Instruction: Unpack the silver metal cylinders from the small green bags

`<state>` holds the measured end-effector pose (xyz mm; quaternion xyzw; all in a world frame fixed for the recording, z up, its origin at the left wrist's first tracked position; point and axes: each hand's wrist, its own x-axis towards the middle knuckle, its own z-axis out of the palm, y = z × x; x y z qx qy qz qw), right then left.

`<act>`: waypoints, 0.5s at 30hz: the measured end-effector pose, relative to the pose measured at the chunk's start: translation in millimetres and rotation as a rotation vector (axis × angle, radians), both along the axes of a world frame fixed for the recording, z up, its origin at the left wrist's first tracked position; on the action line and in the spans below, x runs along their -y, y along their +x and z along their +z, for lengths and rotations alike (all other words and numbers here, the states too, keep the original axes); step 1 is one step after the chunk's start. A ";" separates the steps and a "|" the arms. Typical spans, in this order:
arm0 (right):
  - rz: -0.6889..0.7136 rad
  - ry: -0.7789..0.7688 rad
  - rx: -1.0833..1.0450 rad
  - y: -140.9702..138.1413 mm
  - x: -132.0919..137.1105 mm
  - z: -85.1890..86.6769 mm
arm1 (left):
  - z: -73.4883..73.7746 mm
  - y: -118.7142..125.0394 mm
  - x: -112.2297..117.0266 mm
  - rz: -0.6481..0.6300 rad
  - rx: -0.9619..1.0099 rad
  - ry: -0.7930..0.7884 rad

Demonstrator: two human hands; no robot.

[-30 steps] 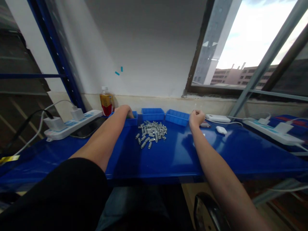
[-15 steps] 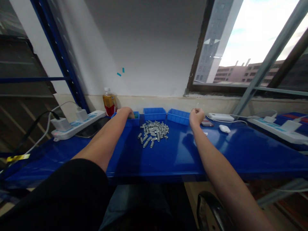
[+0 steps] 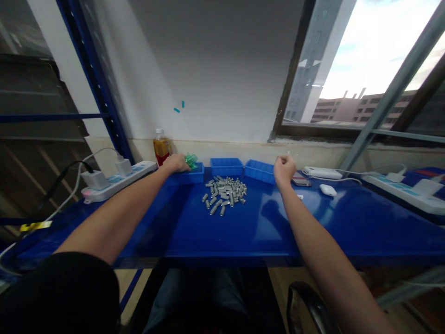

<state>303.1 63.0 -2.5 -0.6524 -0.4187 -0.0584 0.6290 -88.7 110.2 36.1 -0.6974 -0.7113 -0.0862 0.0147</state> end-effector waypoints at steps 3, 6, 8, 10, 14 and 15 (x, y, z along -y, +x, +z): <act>0.013 -0.003 0.020 -2.0 2.5 0.3 | 20.6 -9.8 4.2 0.041 -0.017 0.079; 0.023 -0.003 0.041 -3.8 4.1 1.0 | 46.3 -2.1 18.7 -0.004 -0.034 0.207; 0.040 -0.006 0.053 -6.2 4.9 1.6 | 57.8 17.3 37.2 -0.108 -0.063 0.261; 0.064 -0.011 0.072 -10.3 5.8 2.1 | 59.9 46.3 58.6 -0.208 -0.100 0.230; 0.102 -0.024 0.173 -20.8 8.9 1.6 | 38.4 107.0 86.4 -0.299 -0.120 0.099; 0.113 -0.034 0.213 -23.0 9.9 0.9 | 30.9 118.4 88.2 -0.291 -0.119 0.064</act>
